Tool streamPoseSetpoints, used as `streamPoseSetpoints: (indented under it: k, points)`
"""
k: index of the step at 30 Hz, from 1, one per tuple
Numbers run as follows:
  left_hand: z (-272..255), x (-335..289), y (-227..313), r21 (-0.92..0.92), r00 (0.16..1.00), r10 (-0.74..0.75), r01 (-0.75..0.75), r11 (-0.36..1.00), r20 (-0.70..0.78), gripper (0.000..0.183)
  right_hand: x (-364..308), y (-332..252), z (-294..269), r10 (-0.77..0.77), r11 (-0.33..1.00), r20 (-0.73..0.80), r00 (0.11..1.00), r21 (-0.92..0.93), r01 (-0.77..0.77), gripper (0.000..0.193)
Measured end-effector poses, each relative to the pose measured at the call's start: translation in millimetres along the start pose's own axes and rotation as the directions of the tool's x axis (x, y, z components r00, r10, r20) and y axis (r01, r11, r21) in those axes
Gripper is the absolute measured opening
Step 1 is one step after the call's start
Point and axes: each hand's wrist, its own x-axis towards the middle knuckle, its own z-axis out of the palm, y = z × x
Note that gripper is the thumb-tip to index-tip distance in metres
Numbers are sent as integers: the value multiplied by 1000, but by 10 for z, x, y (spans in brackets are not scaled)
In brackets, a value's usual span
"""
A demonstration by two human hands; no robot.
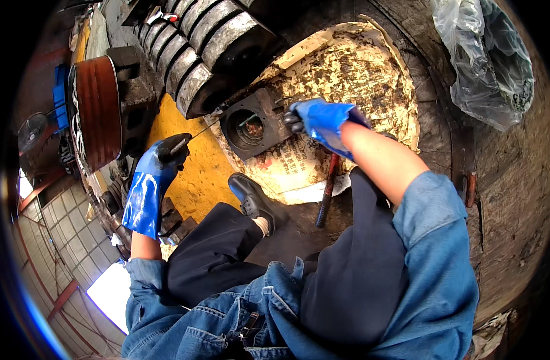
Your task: The person sits on the floor and uses a metal file and a hammer to clean a metal casting, knocking off excess material and filing the edges.
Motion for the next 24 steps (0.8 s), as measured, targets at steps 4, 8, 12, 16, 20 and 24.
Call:
streamPoseSetpoints:
  k: [4,8,12,16,20,24]
  points:
    - [5,-62,107,-116,994,-110,112,987,22,38,195,121,-550,196,838,-42,980,526,-146,19]
    - [-41,-133,141,-237,974,-227,219,946,-8,38,249,72,-109,212,876,-92,973,459,-148,18]
    - [-8,56,20,-239,990,-130,141,961,62,32,34,-88,288,122,920,109,987,361,-153,18]
    - [-39,-138,18,-218,982,-190,187,958,9,37,-101,-268,-191,263,880,-195,945,450,-152,18]
    - [63,66,61,-265,986,-167,163,950,9,30,-183,-273,-195,205,921,-186,961,370,-124,21]
    - [-32,8,84,-257,982,-187,189,948,32,26,-230,-369,288,59,998,97,994,17,-61,22]
